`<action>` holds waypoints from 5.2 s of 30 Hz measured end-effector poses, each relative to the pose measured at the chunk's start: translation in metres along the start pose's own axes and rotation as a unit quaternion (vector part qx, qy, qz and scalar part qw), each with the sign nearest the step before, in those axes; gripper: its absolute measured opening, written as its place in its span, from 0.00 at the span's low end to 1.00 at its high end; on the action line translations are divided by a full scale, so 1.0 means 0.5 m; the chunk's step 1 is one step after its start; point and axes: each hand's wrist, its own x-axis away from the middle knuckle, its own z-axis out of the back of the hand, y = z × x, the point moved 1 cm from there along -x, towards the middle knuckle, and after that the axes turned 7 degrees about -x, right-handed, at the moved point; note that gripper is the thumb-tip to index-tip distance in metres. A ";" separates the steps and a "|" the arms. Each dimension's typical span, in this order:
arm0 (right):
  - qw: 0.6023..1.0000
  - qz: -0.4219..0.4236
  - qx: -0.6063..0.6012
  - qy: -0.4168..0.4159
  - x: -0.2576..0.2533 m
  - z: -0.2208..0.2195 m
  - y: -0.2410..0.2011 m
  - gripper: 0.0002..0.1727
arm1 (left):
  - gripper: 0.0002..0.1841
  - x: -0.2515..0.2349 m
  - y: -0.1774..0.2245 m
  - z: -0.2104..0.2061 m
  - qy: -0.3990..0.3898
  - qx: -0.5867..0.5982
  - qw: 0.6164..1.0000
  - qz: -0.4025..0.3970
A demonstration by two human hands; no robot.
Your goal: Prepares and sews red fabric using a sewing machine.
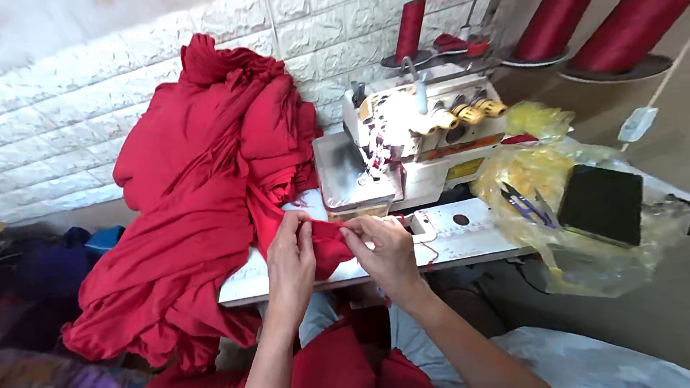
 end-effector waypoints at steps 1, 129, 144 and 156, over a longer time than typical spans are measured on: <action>1.000 -0.010 0.003 0.011 -0.006 0.006 0.006 0.09 | 0.09 -0.025 0.010 -0.014 0.005 -0.015 1.000 -0.023; 0.851 -0.218 -0.476 0.035 -0.133 0.103 0.105 0.10 | 0.18 -0.287 0.044 -0.041 -0.306 -0.071 0.896 -0.312; 0.892 -0.198 -0.404 -0.044 -0.163 0.109 0.073 0.12 | 0.11 -0.259 0.038 -0.008 -0.305 0.065 0.906 -0.286; 0.924 -0.130 -0.352 -0.081 -0.168 0.102 0.104 0.15 | 0.07 -0.263 0.074 -0.035 -0.248 0.052 0.881 -0.400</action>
